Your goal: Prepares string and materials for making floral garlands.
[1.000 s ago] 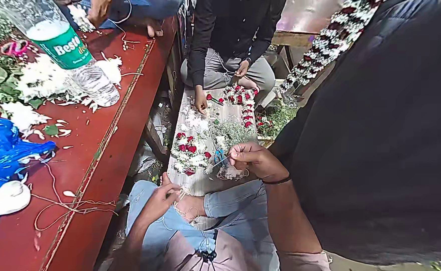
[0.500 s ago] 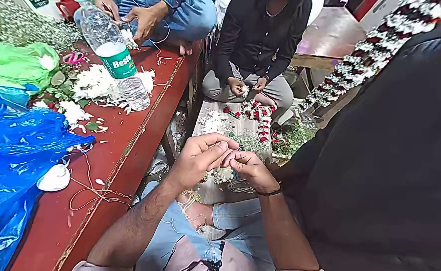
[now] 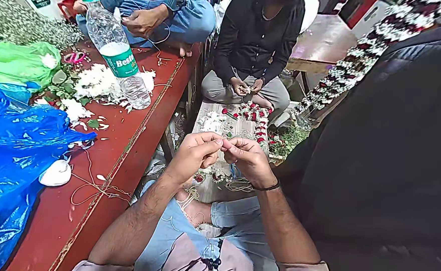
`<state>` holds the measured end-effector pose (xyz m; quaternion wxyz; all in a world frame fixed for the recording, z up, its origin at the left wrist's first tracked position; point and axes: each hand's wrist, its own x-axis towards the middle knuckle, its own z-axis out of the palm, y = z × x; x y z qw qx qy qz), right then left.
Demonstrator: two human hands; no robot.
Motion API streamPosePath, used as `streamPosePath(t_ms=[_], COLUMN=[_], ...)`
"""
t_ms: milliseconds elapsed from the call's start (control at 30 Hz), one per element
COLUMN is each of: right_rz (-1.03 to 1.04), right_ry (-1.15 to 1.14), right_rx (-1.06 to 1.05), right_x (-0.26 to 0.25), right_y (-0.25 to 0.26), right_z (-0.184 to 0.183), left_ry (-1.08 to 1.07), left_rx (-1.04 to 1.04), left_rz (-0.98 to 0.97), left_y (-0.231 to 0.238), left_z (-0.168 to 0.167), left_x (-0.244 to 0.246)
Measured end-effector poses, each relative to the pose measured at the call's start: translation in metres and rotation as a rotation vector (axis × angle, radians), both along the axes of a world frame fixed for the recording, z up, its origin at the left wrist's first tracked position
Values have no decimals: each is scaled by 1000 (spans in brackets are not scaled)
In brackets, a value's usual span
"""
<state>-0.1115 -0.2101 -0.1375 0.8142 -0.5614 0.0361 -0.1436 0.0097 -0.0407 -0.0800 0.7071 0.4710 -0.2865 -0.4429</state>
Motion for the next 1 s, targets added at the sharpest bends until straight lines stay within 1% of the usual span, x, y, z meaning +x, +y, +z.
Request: streamPosePath(t_ms=[100,233,333,433,500,567,633,667,733,800,867,933,1000], right_rz=[18,35,67,88,38,-8,-15,-14,-30,-54,-85,-106,-126], right_ry=[-20,-57,-115,-144,-119,-100,-114,-130,-168,-201,-210,-211,-200], right_rx=[-6,4,-10,-36,-55,-37,35,69,100,75,42,22,7], right_x=[-3,-9,-11,-11,-10,-8,-8,-8,-9,-10,-13,-15,-19], right_y=[1,-2,-3,-3,-2,-5,-10,-13,-19,-27,-36,-43,-49], right_z=[-4,-11,-11,-2,6,12,20,26,40,52,60,65,68], left_ry=[19,35,-9,-21,0,-38,-119,-157,-214,-212,-205,-219,-227], left_rx=[-4,-7,-16,34,61,87,115,137,203,288,365,403,367], left_rz=[15,-14,-18,-68,-108,-127,-131,-138,-154,-170,-197,-159,-123], left_y=[2,2,-1,-2,1,8,21,29,47,66,82,90,90], left_z=[1,2,2,1,-3,-12,-35,-53,-101,-149,-182,-196,-191], left_x=[-2,-7,-8,-6,-5,0,6,8,10,5,-4,-14,-17])
